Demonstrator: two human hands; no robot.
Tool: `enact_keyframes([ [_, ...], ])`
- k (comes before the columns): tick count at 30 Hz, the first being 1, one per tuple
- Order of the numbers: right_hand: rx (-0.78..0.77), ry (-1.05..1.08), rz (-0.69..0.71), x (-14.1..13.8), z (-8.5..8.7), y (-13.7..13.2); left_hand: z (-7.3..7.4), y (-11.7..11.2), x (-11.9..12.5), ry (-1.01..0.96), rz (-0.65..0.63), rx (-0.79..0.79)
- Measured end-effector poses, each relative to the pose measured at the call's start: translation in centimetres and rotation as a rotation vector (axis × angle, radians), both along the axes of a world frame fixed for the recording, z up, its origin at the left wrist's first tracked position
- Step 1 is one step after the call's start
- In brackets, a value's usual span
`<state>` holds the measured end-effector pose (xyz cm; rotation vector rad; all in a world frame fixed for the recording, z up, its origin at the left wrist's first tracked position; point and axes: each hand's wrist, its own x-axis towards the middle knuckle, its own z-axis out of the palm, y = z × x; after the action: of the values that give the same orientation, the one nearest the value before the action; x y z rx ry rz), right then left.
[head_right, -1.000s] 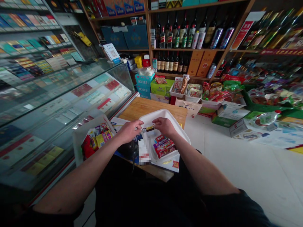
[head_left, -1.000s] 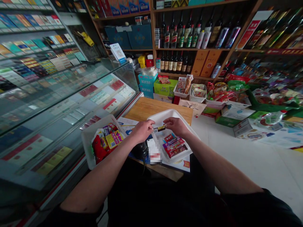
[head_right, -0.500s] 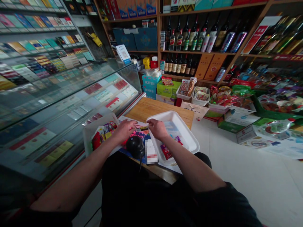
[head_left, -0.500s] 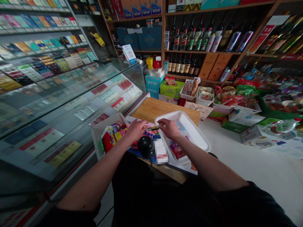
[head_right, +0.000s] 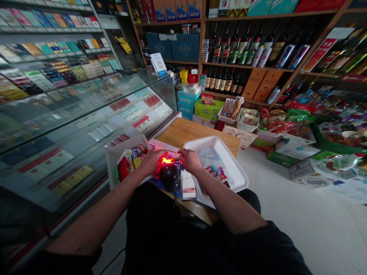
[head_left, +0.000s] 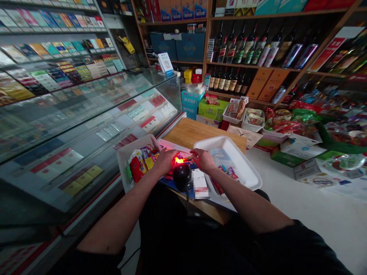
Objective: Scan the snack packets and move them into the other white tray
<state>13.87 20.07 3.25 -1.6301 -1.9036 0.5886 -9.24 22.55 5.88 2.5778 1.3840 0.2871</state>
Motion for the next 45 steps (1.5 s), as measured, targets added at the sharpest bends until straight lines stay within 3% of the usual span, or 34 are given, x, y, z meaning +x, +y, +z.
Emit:
enact_keyframes([
  [16, -0.02, -0.045, -0.023, -0.6, -0.9, 0.6, -1.3, -0.4, -0.5, -0.013, -0.005, 0.026],
  [21, -0.01, -0.039, -0.002, -1.0, -0.6, 0.6, -0.7, -0.8, -0.7, -0.074, 0.048, 0.004],
  [27, 0.018, 0.024, 0.016, -2.1, 1.1, 0.8, 0.7, -0.7, -2.2, -0.24, 0.151, -0.028],
  [36, -0.008, -0.104, 0.187, -7.2, 3.6, 0.8, 1.9, 0.3, -6.6, -0.293, 0.29, -0.048],
  [45, -0.124, -0.316, 0.283, -14.1, 5.4, 0.8, 1.9, 2.3, -10.0, -0.143, 0.378, -0.023],
])
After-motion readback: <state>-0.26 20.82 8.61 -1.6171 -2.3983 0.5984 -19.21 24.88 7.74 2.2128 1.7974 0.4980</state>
